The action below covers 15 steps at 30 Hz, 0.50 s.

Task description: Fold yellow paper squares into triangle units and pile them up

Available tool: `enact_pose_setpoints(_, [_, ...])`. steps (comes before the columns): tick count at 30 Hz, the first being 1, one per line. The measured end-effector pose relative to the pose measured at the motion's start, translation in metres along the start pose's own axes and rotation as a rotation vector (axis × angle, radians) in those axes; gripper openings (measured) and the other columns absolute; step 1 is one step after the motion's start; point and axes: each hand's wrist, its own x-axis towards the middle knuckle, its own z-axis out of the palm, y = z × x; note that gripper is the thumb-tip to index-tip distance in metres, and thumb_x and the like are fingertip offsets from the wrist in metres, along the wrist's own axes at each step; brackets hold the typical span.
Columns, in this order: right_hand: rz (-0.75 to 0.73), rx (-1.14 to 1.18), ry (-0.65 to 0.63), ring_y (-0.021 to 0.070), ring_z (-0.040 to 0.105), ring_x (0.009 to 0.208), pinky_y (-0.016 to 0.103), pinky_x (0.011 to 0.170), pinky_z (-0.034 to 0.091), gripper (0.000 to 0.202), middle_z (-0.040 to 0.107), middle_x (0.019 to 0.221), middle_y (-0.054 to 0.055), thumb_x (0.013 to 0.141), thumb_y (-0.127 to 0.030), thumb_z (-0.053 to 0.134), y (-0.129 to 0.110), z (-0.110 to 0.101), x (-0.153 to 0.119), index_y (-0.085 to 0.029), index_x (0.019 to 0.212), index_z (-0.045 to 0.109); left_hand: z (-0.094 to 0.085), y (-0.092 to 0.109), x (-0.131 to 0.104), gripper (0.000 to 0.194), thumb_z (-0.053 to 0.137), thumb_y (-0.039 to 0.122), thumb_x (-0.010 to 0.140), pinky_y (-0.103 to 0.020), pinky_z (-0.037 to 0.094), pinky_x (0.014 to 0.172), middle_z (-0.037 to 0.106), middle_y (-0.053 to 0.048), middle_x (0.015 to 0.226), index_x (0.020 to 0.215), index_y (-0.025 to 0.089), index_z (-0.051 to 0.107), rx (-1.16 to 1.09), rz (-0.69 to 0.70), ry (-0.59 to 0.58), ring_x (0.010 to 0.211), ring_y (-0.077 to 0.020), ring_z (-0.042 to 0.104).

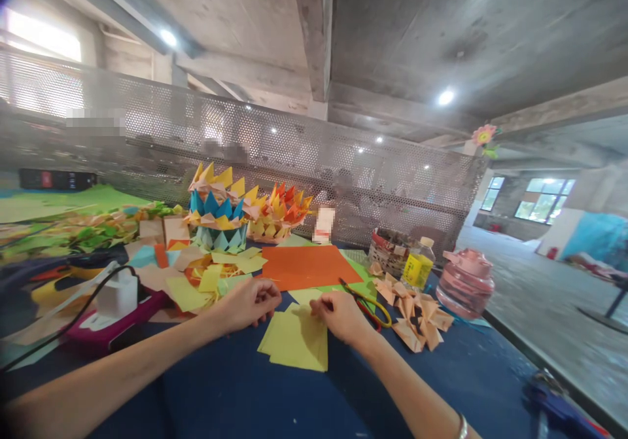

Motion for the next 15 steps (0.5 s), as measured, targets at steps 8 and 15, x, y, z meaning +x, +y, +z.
enact_pose_setpoints(8, [0.104, -0.278, 0.176, 0.0232, 0.059, 0.105, 0.045, 0.088, 0.050, 0.026, 0.059, 0.121, 0.008, 0.093, -0.029, 0.058, 0.019, -0.016, -0.001, -0.017, 0.116, 0.058, 0.012, 0.011, -0.019, 0.051, 0.065, 0.036, 0.086, -0.049, 0.031, 0.108, 0.049, -0.013, 0.137, 0.130, 0.016, 0.051, 0.375, 0.361, -0.097, 0.129, -0.0288, 0.043])
enact_pose_setpoints(15, [0.215, -0.423, 0.113, 0.0220, 0.061, 0.101, 0.043, 0.085, 0.052, 0.026, 0.060, 0.119, 0.008, 0.094, -0.030, 0.057, 0.032, -0.025, -0.002, -0.017, 0.116, 0.058, 0.017, 0.002, -0.017, 0.064, 0.052, 0.050, 0.089, -0.049, 0.019, 0.113, 0.037, -0.015, 0.147, 0.140, 0.013, 0.041, 0.461, 0.422, -0.244, 0.136, -0.0312, 0.033])
